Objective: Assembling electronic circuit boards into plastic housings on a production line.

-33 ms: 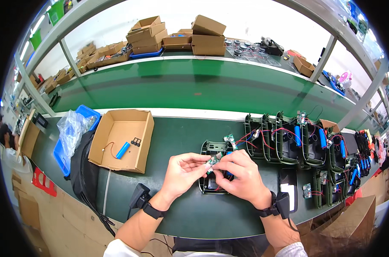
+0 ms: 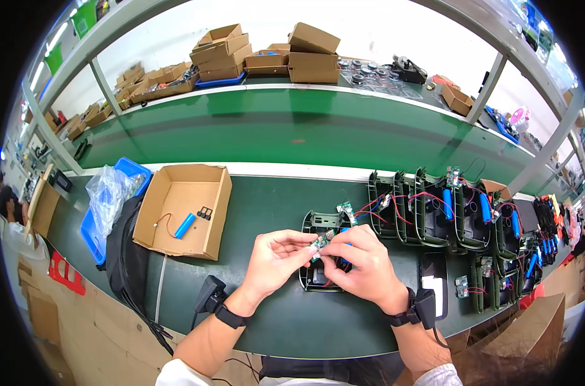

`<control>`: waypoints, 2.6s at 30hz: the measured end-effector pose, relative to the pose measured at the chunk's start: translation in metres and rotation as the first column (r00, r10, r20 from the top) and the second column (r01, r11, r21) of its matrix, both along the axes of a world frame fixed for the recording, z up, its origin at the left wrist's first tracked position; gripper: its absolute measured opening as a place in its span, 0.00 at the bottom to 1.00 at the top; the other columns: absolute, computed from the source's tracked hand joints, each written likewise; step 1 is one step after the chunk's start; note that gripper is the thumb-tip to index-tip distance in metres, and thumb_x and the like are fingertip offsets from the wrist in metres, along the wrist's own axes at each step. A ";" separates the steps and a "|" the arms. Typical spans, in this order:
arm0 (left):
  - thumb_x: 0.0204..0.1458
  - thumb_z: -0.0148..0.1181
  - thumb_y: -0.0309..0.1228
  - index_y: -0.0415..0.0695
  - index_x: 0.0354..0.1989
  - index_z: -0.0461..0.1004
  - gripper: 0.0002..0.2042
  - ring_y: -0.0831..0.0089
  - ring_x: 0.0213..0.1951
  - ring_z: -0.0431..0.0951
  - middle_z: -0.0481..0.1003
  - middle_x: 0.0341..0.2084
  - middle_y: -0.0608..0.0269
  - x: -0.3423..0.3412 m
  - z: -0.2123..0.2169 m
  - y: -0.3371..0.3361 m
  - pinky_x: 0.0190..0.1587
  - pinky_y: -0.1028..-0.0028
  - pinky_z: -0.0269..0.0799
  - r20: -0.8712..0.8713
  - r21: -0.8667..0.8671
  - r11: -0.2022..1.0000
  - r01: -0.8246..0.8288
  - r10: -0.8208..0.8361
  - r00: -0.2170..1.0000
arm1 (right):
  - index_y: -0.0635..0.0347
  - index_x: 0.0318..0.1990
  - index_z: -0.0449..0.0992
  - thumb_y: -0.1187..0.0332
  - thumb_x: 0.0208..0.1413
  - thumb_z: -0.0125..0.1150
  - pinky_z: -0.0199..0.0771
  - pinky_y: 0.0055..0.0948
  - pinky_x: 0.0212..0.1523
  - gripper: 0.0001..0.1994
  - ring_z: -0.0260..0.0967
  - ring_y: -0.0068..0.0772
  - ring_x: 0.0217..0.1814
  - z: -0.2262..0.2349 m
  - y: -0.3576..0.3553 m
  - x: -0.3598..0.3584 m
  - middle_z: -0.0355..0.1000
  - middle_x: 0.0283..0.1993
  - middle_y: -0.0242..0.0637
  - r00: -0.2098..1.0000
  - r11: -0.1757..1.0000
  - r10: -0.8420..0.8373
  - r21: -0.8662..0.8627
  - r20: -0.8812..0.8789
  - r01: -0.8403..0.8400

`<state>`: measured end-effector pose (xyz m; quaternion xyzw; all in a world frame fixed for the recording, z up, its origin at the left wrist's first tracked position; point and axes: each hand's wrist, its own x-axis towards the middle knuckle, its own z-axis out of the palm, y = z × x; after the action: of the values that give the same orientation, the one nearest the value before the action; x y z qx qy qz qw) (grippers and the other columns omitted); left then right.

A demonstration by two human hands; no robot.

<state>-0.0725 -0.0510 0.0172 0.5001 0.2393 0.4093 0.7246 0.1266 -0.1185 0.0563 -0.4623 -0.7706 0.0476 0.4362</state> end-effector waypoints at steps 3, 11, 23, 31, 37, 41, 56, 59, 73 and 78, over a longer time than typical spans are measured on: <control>0.59 0.65 0.19 0.33 0.49 0.80 0.11 0.77 0.39 0.83 0.83 0.41 0.55 0.002 0.001 -0.002 0.39 0.79 0.80 -0.021 -0.011 1.000 -0.014 0.013 1.000 | 0.57 0.36 0.82 0.76 0.42 0.72 0.73 0.36 0.50 0.12 0.76 0.37 0.45 0.001 0.002 -0.001 0.78 0.41 0.31 0.999 0.997 0.002 0.081 0.036 -0.005; 0.59 0.66 0.19 0.36 0.48 0.82 0.10 0.81 0.32 0.79 0.83 0.38 0.58 0.002 -0.001 -0.002 0.34 0.80 0.76 0.011 -0.041 0.999 0.011 -0.011 1.000 | 0.58 0.37 0.82 0.76 0.41 0.74 0.73 0.42 0.54 0.13 0.75 0.40 0.52 -0.001 0.004 0.002 0.79 0.46 0.32 0.993 0.986 0.000 0.166 0.118 -0.019; 0.59 0.65 0.18 0.36 0.46 0.82 0.08 0.81 0.34 0.78 0.83 0.38 0.58 0.003 -0.006 -0.003 0.34 0.79 0.72 0.023 -0.136 0.991 0.005 -0.002 1.000 | 0.59 0.40 0.82 0.75 0.41 0.75 0.73 0.43 0.55 0.15 0.75 0.41 0.52 -0.012 0.008 -0.001 0.78 0.43 0.33 0.990 0.983 0.000 0.182 0.144 -0.027; 0.60 0.56 0.16 0.35 0.57 0.74 0.16 0.76 0.41 0.79 0.77 0.46 0.60 0.004 0.004 -0.001 0.38 0.75 0.77 0.036 -0.020 0.989 -0.145 0.146 0.989 | 0.62 0.39 0.79 0.76 0.54 0.66 0.74 0.37 0.45 0.06 0.74 0.41 0.42 0.000 0.009 0.013 0.74 0.38 0.40 0.915 0.966 -0.256 -0.067 -0.311 0.248; 0.58 0.48 0.18 0.33 0.59 0.73 0.19 0.75 0.43 0.78 0.76 0.48 0.59 0.004 0.011 0.003 0.43 0.72 0.78 0.048 -0.195 0.970 -0.148 0.160 0.986 | 0.65 0.39 0.78 0.74 0.57 0.63 0.76 0.37 0.44 0.05 0.75 0.41 0.39 -0.008 0.010 0.020 0.73 0.37 0.41 0.934 0.920 -0.286 -0.332 -0.212 0.207; 0.56 0.49 0.18 0.33 0.56 0.74 0.19 0.72 0.41 0.79 0.79 0.46 0.57 -0.004 0.004 0.005 0.43 0.69 0.79 0.131 -0.247 0.964 -0.100 0.135 0.982 | 0.63 0.45 0.78 0.72 0.58 0.64 0.75 0.41 0.48 0.09 0.74 0.45 0.46 -0.009 0.009 0.020 0.73 0.42 0.44 0.934 0.875 -0.350 -0.382 -0.078 0.296; 0.58 0.48 0.17 0.32 0.53 0.75 0.15 0.70 0.40 0.80 0.79 0.42 0.57 0.006 -0.007 -0.004 0.49 0.64 0.79 0.156 -0.261 0.965 0.025 0.017 0.988 | 0.65 0.62 0.73 0.60 0.67 0.58 0.61 0.47 0.70 0.23 0.62 0.53 0.70 -0.046 0.037 0.013 0.69 0.65 0.53 0.965 0.910 -0.253 -0.356 -0.070 0.212; 0.59 0.49 0.20 0.33 0.51 0.74 0.13 0.70 0.41 0.78 0.77 0.39 0.59 0.012 0.002 -0.007 0.47 0.67 0.78 0.137 -0.266 0.964 -0.001 0.039 0.990 | 0.65 0.61 0.75 0.66 0.64 0.61 0.67 0.41 0.67 0.20 0.68 0.49 0.66 -0.047 0.041 0.022 0.72 0.61 0.50 0.951 0.943 -0.179 -0.318 -0.251 0.094; 0.66 0.55 0.24 0.40 0.46 0.77 0.06 0.71 0.38 0.83 0.80 0.39 0.63 0.009 0.005 -0.009 0.42 0.66 0.82 -0.025 -0.148 0.987 -0.056 0.052 0.998 | 0.62 0.53 0.66 0.74 0.69 0.56 0.78 0.30 0.51 0.10 0.77 0.27 0.45 -0.007 0.012 0.013 0.77 0.42 0.38 0.504 0.941 0.031 -0.145 -0.863 -0.307; 0.65 0.58 0.23 0.36 0.49 0.76 0.08 0.71 0.42 0.82 0.80 0.43 0.59 0.006 0.004 -0.011 0.45 0.67 0.84 0.006 -0.100 0.994 -0.048 0.049 0.999 | 0.66 0.52 0.77 0.73 0.69 0.57 0.78 0.28 0.48 0.09 0.77 0.24 0.44 -0.005 0.003 0.007 0.79 0.43 0.37 0.573 0.932 0.030 -0.185 -0.819 -0.313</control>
<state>-0.0664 -0.0618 0.0210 0.4555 0.2687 0.4162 0.7396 0.1338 -0.1155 0.0510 -0.3748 -0.5137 0.4139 0.6514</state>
